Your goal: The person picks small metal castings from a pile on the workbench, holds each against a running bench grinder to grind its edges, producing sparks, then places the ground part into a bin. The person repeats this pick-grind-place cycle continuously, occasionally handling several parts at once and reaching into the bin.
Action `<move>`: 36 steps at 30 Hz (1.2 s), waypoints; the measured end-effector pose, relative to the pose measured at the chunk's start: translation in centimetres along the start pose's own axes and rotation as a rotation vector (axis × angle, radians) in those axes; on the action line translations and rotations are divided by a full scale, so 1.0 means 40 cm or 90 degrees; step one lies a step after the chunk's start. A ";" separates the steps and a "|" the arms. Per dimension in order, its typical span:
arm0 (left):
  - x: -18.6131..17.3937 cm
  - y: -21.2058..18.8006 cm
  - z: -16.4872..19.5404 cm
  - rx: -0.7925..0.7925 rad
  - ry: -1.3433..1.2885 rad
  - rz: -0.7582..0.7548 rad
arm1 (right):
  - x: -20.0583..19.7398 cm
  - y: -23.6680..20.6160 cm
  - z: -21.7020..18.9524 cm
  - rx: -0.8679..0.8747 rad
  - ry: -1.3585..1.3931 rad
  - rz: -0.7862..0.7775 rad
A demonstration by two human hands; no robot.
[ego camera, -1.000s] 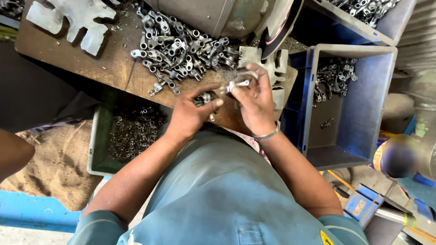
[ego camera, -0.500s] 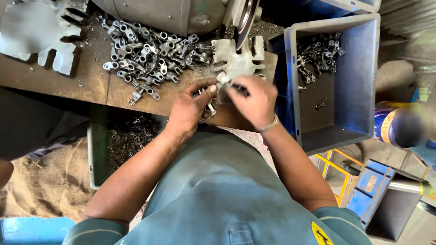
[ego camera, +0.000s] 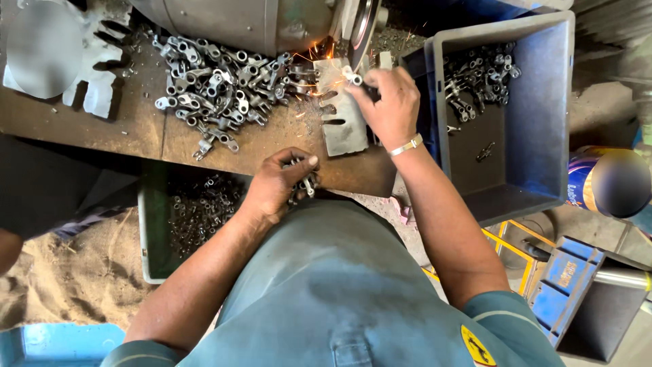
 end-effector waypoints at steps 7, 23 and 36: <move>-0.001 -0.014 0.002 0.004 0.020 0.010 | -0.012 -0.031 0.004 -0.002 0.017 -0.008; 0.126 0.012 0.062 0.101 0.230 -0.047 | -0.142 -0.211 -0.045 -0.368 0.012 -0.079; 0.361 0.144 0.114 0.015 0.006 -0.086 | -0.197 -0.411 0.048 0.366 0.374 0.147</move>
Point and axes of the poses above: each hand's wrist, its own y-axis towards the middle knuckle, its own x-axis out of the palm, z = x × y, the point moved 3 cm from there along y, towards the middle knuckle, and after that the axes turned 7 degrees about -z, right-handed, at the moved point
